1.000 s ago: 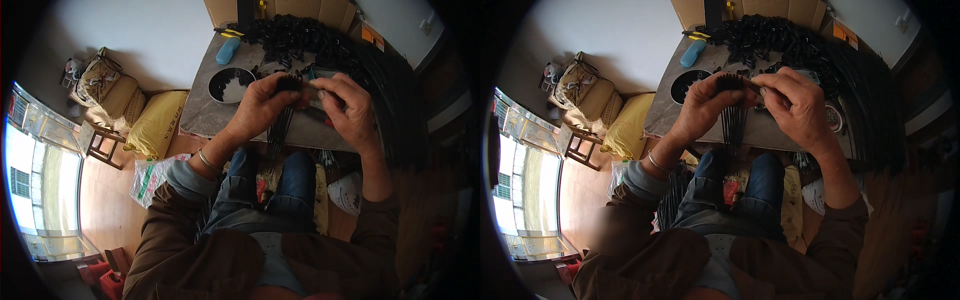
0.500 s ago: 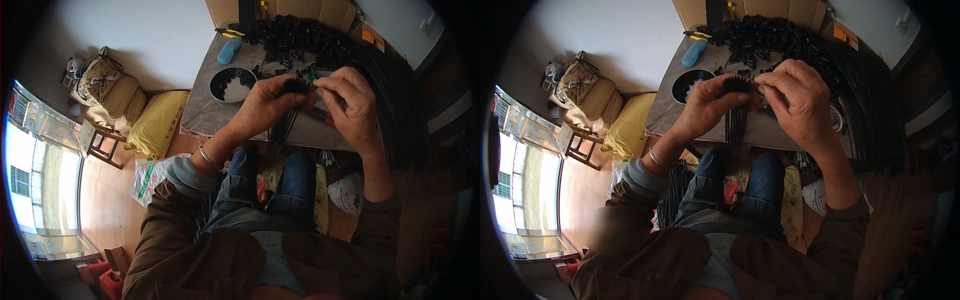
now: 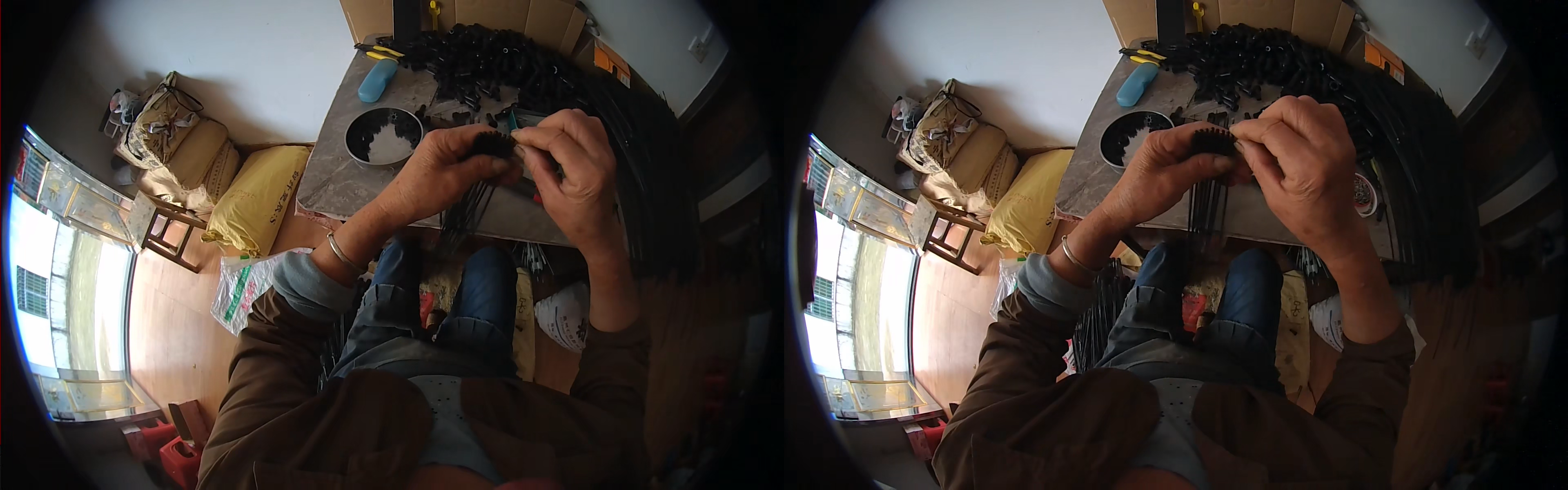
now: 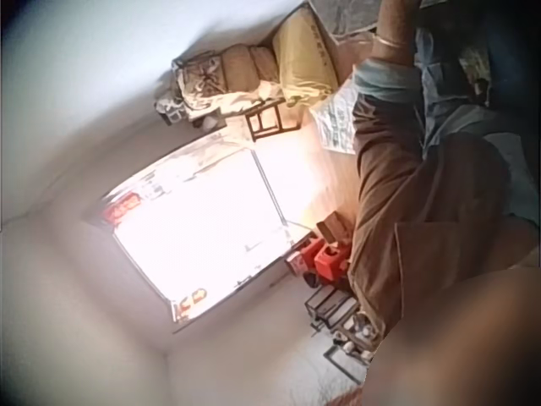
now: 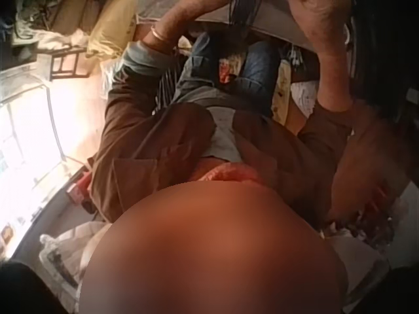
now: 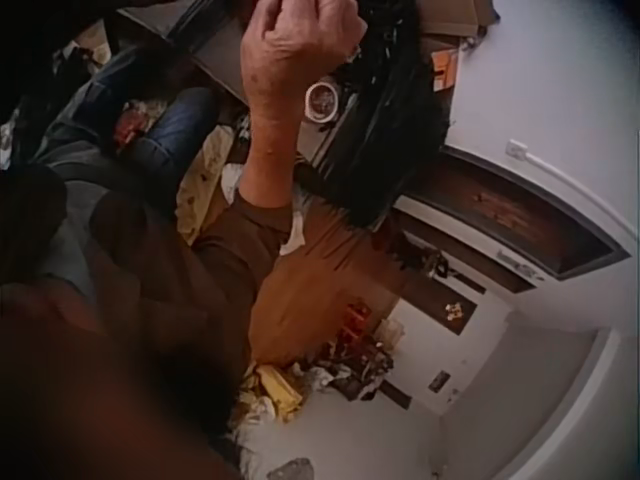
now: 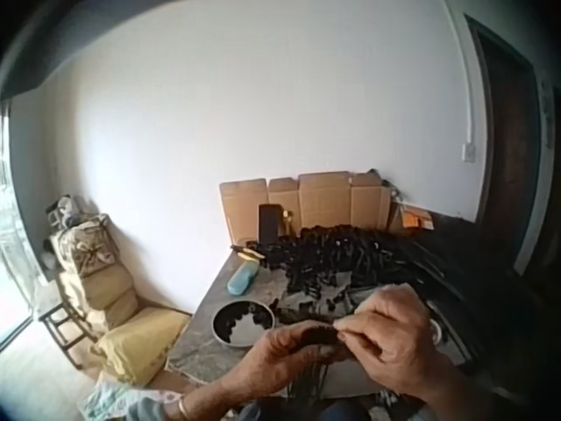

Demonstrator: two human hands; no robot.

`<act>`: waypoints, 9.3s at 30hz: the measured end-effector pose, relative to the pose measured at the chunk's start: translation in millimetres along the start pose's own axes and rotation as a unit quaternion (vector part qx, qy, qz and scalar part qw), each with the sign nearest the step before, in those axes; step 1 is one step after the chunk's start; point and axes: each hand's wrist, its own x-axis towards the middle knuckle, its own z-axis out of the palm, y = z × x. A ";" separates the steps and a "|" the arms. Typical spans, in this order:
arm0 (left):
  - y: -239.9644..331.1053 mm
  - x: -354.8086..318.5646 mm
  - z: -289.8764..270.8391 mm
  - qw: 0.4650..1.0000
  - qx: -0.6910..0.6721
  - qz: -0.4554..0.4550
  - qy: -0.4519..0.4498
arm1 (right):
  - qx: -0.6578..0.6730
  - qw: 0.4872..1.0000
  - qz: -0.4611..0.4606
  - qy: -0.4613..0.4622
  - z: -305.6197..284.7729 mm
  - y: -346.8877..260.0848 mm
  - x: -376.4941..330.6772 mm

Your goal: The person is assembling umbrella ribs by manually attaching plastic components and securing them with pliers.

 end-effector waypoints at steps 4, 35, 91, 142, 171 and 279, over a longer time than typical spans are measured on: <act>1.3 2.2 -4.0 1.000 0.018 0.001 -0.021 | 0.094 0.993 0.068 -0.015 4.7 7.1 -4.9; 8.4 3.5 -33.9 0.989 0.145 -0.006 -0.034 | 0.309 0.928 0.199 -0.063 25.9 7.2 0.3; 12.1 3.2 -24.4 0.981 0.189 0.009 -0.036 | 0.277 0.957 0.058 -0.061 24.8 10.4 10.8; -96.6 -50.7 -45.1 0.837 0.540 0.020 -0.089 | -0.194 0.905 0.284 -0.249 81.0 210.5 -31.1; -95.3 -46.2 -47.3 0.808 0.578 -0.011 -0.115 | 0.026 0.928 0.219 -0.302 158.2 142.8 -31.2; -93.3 -58.1 -43.5 0.847 0.519 -0.005 -0.117 | 0.005 0.902 0.285 -0.323 149.3 141.6 -33.8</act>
